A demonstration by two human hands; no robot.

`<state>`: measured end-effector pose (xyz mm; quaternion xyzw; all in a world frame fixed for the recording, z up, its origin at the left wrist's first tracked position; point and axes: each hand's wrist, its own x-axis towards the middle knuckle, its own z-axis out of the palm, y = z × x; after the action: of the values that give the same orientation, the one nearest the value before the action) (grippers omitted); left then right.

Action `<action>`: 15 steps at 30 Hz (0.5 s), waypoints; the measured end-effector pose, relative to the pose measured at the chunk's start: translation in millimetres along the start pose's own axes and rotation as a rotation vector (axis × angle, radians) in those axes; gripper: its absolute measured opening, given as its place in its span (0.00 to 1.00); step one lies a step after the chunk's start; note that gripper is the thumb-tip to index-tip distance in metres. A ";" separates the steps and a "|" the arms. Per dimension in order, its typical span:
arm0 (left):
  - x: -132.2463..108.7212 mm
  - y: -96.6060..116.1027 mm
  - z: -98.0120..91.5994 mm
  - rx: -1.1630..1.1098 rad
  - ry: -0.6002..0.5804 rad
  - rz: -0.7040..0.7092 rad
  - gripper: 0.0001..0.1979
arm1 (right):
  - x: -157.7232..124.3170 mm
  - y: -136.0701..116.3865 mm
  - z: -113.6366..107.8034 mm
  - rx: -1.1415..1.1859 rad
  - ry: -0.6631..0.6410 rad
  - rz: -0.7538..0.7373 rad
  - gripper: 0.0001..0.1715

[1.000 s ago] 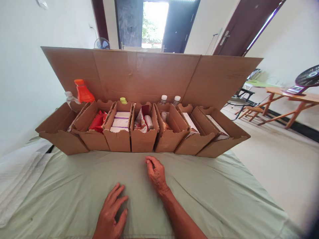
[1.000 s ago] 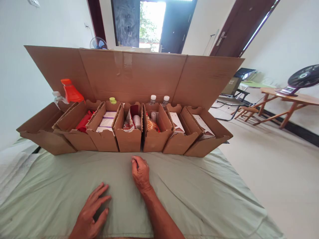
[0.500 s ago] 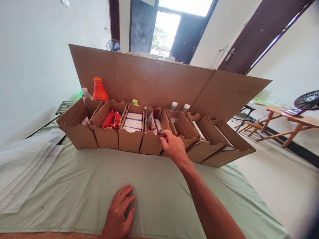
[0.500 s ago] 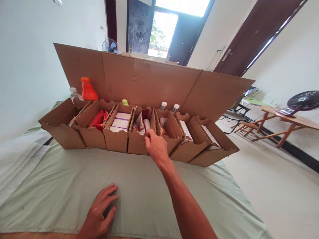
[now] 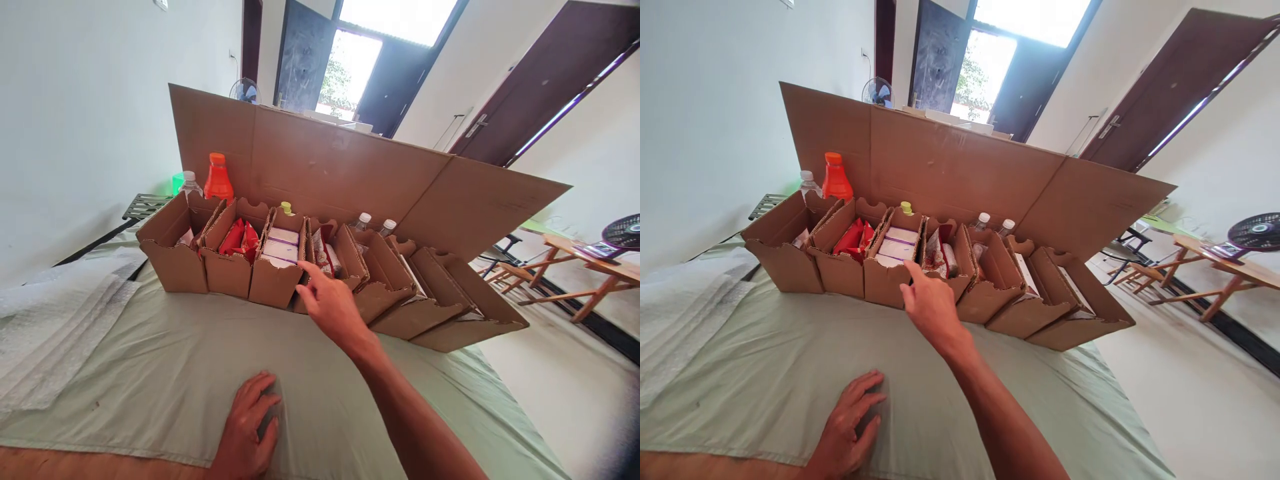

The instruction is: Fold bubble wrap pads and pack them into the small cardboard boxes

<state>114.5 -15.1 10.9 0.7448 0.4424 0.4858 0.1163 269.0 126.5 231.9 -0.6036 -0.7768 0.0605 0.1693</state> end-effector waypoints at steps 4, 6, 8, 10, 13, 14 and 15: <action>-0.4 -0.3 -0.7 -0.013 0.048 -0.001 0.15 | 29.3 -20.4 19.6 -0.073 -0.057 0.040 0.23; 0.3 1.6 -3.3 -0.020 0.101 -0.038 0.14 | 36.2 -22.9 24.2 -0.070 -0.043 0.045 0.16; 1.2 4.0 -7.4 -0.017 0.150 -0.094 0.15 | 32.5 -24.6 24.8 -0.062 -0.033 0.041 0.13; 0.6 4.8 -12.2 -0.009 0.192 -0.184 0.18 | 16.3 -25.9 22.4 -0.045 -0.029 0.024 0.12; -6.6 -2.5 -20.2 -0.026 0.250 -0.327 0.23 | -31.2 -23.7 14.7 -0.013 -0.041 -0.016 0.11; -11.0 -7.5 -23.3 -0.040 0.270 -0.351 0.25 | -51.8 -20.7 10.7 0.011 -0.052 -0.039 0.12; -16.1 -13.2 -26.6 -0.057 0.281 -0.351 0.27 | -73.6 -16.2 5.7 0.043 -0.071 -0.065 0.12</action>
<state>83.1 -26.6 6.3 0.5776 0.5634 0.5694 0.1572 268.0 52.3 217.4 -0.5716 -0.8001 0.0931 0.1565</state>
